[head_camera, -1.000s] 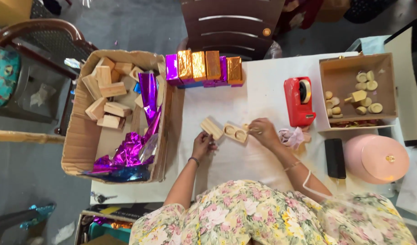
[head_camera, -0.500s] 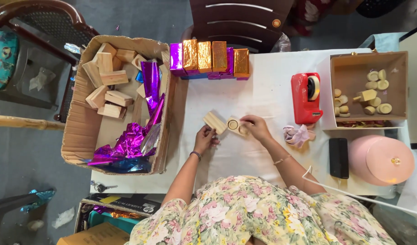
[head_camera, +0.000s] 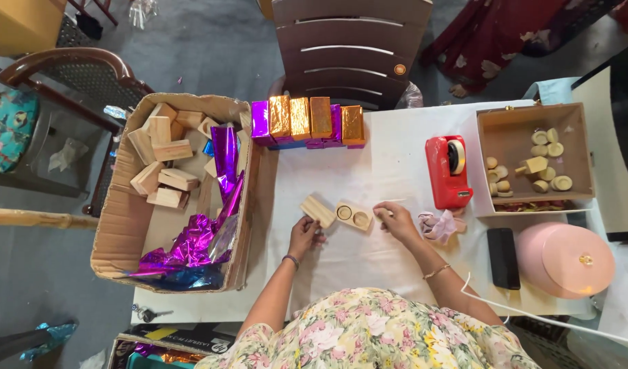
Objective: Wrapping small wooden blocks and other items in decorative foil and paper.
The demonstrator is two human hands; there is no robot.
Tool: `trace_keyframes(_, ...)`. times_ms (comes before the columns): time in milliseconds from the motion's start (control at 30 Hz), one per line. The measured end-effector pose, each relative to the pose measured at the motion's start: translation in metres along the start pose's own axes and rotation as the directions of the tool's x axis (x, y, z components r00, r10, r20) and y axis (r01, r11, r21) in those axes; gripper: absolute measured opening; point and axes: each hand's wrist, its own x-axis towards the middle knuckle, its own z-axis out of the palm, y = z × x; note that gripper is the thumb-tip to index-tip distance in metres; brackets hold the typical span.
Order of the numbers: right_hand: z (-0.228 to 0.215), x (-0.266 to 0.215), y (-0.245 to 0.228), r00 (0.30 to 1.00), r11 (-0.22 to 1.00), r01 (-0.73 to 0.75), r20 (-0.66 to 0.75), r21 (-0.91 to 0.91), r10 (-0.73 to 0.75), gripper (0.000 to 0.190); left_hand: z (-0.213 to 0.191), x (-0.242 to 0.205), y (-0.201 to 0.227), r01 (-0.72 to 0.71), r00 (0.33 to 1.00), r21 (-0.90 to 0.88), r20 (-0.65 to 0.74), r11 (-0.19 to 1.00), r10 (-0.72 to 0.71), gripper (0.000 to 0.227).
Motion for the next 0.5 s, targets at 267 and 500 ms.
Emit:
trace_keyframes(267, 0.020, -0.014, -0.019, 0.959, 0.911, 0.265, -0.011, -0.317, -0.283, 0.031, 0.001, 0.003, -0.002, -0.030, 1.000, -0.028, 0.009, 0.999, 0.030, 0.025)
trace_keyframes(500, 0.025, -0.038, -0.024, 0.621, 0.321, 0.709, 0.342, -0.628, -0.705, 0.041, 0.000, 0.001, -0.004, -0.041, 0.999, -0.031, 0.015, 0.999, 0.041, 0.026)
